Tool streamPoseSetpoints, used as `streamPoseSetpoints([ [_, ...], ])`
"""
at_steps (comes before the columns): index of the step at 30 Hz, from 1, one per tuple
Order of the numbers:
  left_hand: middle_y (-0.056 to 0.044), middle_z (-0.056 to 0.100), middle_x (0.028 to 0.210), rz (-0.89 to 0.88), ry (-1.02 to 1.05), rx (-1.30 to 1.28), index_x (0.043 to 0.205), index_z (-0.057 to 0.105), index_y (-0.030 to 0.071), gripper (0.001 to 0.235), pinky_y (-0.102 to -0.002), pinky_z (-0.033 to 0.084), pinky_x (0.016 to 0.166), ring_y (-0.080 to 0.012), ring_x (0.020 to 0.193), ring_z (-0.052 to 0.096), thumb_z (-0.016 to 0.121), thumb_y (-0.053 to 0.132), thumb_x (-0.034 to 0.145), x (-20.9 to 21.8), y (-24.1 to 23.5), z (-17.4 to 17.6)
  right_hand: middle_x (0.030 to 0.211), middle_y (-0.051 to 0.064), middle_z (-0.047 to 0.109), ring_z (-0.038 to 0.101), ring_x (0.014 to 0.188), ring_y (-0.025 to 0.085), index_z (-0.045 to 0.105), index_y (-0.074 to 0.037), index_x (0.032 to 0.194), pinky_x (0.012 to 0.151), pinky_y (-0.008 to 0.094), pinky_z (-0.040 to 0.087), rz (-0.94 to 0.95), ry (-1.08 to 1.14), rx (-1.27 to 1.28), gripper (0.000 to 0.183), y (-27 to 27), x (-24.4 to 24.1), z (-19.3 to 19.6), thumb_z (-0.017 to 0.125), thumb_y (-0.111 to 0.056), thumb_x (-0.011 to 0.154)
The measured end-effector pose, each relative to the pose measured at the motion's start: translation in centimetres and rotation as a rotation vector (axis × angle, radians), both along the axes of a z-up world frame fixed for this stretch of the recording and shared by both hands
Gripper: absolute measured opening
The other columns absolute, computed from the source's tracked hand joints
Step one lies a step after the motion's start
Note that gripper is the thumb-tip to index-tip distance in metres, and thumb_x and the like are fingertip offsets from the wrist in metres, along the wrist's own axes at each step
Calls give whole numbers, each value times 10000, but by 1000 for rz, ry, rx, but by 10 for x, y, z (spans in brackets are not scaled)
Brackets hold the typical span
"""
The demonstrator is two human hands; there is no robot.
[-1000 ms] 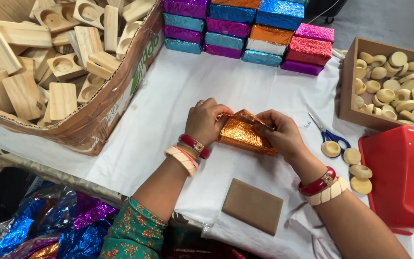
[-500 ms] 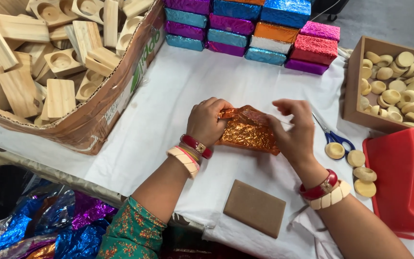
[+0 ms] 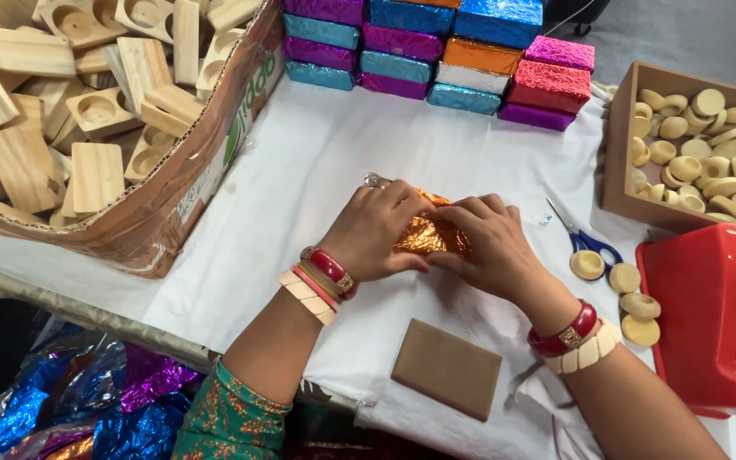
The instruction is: The person wraps a small rectangular box with orange metallic foil, folding the edges and corners neatly. They use a tape dispenser to apply clear tape to secure the foil, then place the finished box with other wrapped boxes on the table.
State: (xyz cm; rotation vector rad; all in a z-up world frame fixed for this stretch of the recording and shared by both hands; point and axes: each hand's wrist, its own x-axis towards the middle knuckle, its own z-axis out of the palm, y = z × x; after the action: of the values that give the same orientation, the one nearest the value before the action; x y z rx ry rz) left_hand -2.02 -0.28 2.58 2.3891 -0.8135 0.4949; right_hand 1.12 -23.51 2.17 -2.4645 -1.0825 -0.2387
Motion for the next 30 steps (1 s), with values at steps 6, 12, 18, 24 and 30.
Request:
streamPoseSetpoints([
  [6, -72, 567, 1175, 84, 115, 217, 1231, 646, 138, 675, -464, 441, 984, -283, 1136, 545, 904, 429, 680, 8, -1, -19, 1111, 46, 636, 509, 1057, 291, 696, -196, 1224, 899, 445, 363, -98, 60, -111, 637, 0, 0, 12, 827, -544, 707],
  [12, -90, 543, 1163, 125, 153, 240, 1240, 649, 172, 754, -490, 398, 955, -307, 1151, 514, 894, 555, 638, 3, -11, -9, 1198, 61, 623, 497, 1150, 307, 692, -191, 1226, 929, 474, 334, -84, 39, -159, 654, -14, 12, -3, 805, -599, 727],
  [18, -65, 565, 1155, 42, 0, 179, 1292, 613, 149, 798, -496, 377, 972, -259, 1105, 557, 874, 583, 674, 10, -21, -35, 1346, 138, 580, 478, 1268, 347, 646, -118, 1327, 1049, 475, 381, -239, 104, 226, 546, -22, 39, -41, 732, -475, 923],
  [24, -24, 588, 1124, 30, 113, 178, 1265, 628, 201, 652, -444, 420, 969, -242, 1092, 580, 866, 487, 730, 12, -21, -34, 1129, 144, 662, 549, 1097, 319, 744, -111, 1167, 964, 429, 469, -372, 230, 159, 381, -16, 55, -47, 788, -347, 871],
  [30, -87, 562, 1121, 36, 94, 184, 1228, 621, 146, 709, -473, 413, 943, -295, 1086, 553, 882, 513, 680, 11, -26, -35, 995, 95, 725, 664, 914, 219, 695, -45, 1115, 831, 421, 561, -453, 587, 596, 315, -15, 54, -41, 712, -308, 942],
])
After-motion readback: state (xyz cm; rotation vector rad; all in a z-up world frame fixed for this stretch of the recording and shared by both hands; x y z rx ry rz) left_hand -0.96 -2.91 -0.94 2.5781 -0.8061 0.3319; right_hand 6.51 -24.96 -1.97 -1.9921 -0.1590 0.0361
